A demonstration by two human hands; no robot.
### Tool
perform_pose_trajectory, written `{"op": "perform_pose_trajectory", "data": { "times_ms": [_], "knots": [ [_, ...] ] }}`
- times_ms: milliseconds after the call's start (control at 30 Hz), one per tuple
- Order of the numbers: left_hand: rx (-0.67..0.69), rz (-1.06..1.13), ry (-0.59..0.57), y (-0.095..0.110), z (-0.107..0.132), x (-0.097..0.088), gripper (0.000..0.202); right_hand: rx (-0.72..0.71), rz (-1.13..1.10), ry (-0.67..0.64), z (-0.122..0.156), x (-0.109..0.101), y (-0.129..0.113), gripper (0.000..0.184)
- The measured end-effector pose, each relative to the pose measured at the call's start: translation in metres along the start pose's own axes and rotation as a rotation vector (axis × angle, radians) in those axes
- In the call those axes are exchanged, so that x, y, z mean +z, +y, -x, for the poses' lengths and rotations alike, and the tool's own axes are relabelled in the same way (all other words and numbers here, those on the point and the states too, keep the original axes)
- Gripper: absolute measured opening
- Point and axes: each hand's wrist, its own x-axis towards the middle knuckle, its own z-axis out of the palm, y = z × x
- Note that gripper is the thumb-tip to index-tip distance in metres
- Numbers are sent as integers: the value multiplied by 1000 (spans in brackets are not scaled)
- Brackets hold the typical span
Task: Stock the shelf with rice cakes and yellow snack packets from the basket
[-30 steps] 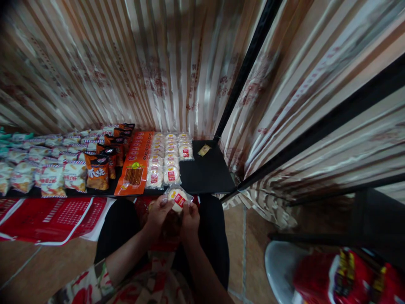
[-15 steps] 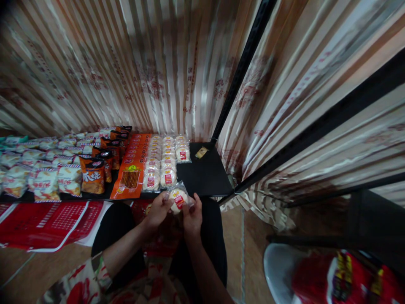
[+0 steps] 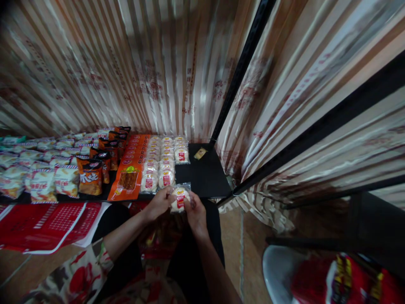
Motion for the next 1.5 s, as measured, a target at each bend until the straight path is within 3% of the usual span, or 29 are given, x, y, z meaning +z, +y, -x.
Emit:
{"op": "perform_pose_trajectory", "data": {
  "times_ms": [100, 367, 567, 767, 1033, 1233, 1500],
  "knots": [
    [41, -70, 4, 4, -6, 1, 11, -14, 18, -20, -4, -2, -3, 36],
    [19, -193, 191, 14, -21, 11, 14, -16, -19, -8, -30, -5, -7, 36],
    [38, -123, 290, 13, -32, 26, 36, -57, 11, 17, -64, -12, -9, 39],
    [172, -354, 280, 0, -40, 45, 48, -88, 59, 43, -96, -14, -6, 38],
    [179, -370, 217, -7, -49, 59, 68, -102, 79, 30, -126, -10, 1, 37],
    [171, -445, 159, -6, -60, 63, 71, -154, 92, 3, -146, -4, 3, 35],
    [124, -454, 172, -5, -81, 62, 73, -240, 244, 49, -172, 7, 3, 33]
  ]
}}
